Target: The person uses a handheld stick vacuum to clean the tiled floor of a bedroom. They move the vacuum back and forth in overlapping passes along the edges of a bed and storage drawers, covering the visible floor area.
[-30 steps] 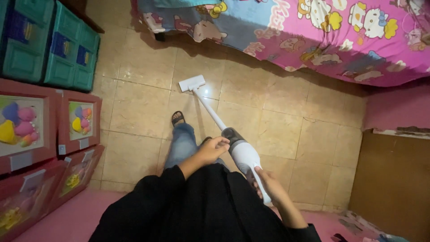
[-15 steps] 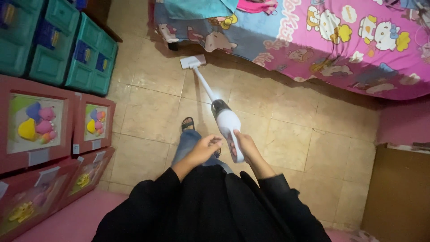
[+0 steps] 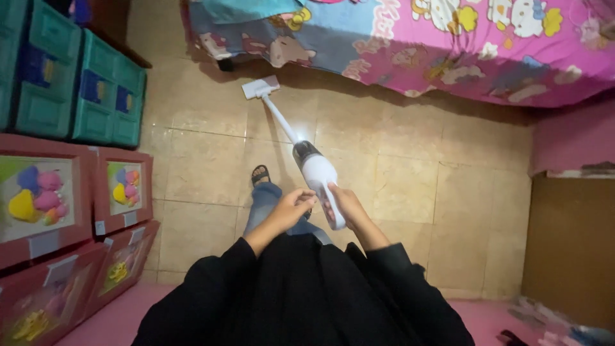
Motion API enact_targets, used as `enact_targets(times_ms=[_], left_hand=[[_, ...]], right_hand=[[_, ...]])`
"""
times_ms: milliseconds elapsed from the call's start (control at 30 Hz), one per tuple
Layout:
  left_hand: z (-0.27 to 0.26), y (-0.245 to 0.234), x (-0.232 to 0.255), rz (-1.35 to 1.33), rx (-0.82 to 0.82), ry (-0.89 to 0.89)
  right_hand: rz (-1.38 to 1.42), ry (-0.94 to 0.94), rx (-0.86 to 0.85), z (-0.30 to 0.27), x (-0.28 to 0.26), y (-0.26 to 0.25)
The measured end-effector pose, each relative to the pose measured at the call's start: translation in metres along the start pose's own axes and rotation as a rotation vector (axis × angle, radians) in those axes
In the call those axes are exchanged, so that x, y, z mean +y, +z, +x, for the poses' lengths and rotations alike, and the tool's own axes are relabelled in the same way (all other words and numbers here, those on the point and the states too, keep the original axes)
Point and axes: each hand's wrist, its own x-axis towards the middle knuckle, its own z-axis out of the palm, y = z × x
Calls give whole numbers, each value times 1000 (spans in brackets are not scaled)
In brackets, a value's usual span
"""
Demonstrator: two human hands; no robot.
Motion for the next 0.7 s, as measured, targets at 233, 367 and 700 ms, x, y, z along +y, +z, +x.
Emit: enact_targets(times_ms=[233, 367, 700], left_hand=[[-4, 30, -11, 66, -108, -36], [-3, 35, -10, 145, -148, -46], [9, 9, 1, 203, -183, -41]], right_hand=[[71, 87, 82, -93, 62, -72], [119, 141, 129, -141, 93, -91], [243, 195, 142, -146, 107, -64]])
